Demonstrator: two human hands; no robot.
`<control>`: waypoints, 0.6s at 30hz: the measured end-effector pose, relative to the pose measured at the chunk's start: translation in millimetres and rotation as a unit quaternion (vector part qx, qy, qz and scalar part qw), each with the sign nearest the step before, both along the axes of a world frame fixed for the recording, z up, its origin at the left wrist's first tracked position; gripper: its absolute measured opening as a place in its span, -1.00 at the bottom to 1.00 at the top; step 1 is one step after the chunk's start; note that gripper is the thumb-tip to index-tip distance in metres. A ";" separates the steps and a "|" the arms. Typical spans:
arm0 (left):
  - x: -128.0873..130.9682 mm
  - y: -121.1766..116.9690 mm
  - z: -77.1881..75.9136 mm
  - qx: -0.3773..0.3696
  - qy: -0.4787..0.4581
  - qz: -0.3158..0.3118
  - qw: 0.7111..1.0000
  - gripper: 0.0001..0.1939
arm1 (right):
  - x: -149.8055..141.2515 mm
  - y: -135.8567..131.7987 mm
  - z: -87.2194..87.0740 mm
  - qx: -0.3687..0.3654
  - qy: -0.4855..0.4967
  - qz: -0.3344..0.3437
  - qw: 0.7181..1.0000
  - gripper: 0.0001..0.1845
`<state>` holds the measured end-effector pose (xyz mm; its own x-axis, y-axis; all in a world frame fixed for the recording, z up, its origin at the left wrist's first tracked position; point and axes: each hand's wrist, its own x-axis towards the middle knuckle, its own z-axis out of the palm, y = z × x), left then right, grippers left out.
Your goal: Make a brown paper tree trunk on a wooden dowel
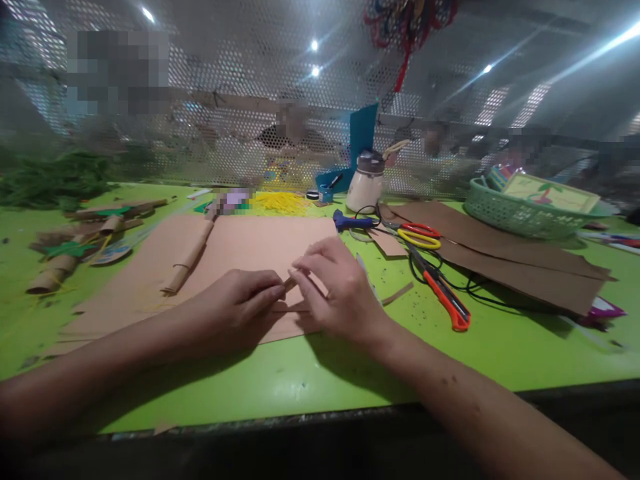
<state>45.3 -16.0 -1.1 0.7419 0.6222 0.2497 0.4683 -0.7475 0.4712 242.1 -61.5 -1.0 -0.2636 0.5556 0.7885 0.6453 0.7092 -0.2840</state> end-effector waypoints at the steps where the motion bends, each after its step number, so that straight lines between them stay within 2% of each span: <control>1: -0.6 -0.9 0.9 0.048 0.030 -0.001 0.998 -0.77 | 4.9 3.5 1.4 0.005 -0.022 0.002 1.000 -0.87; 3: -0.3 -2.5 2.4 0.103 0.071 -0.002 0.992 -0.79 | 13.6 9.1 2.0 -0.019 -0.080 0.035 0.996 -0.87; 6: 2.5 -2.4 2.1 0.137 0.091 -0.017 0.986 -0.75 | 21.5 12.4 -1.0 -0.083 -0.138 0.085 0.983 -0.86; 9: 5.8 -0.5 -1.3 0.131 0.097 -0.026 0.986 -0.70 | 24.0 13.4 -6.4 -0.123 -0.173 0.085 0.973 -0.82; 13: 7.7 1.8 -6.7 0.094 0.068 -0.029 0.993 -0.74 | 25.5 17.3 -14.7 -0.154 -0.211 0.081 0.962 -0.78; 18: 7.5 2.7 -6.3 0.112 0.037 -0.022 0.993 -0.75 | 27.1 21.4 -19.7 -0.162 -0.214 0.089 0.959 -0.78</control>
<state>52.8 -13.3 -7.4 0.7886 0.5241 0.3216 0.4604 -0.8500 0.2560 269.2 -40.2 -20.7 -0.6380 0.6697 0.3801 0.6292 0.7379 -0.2441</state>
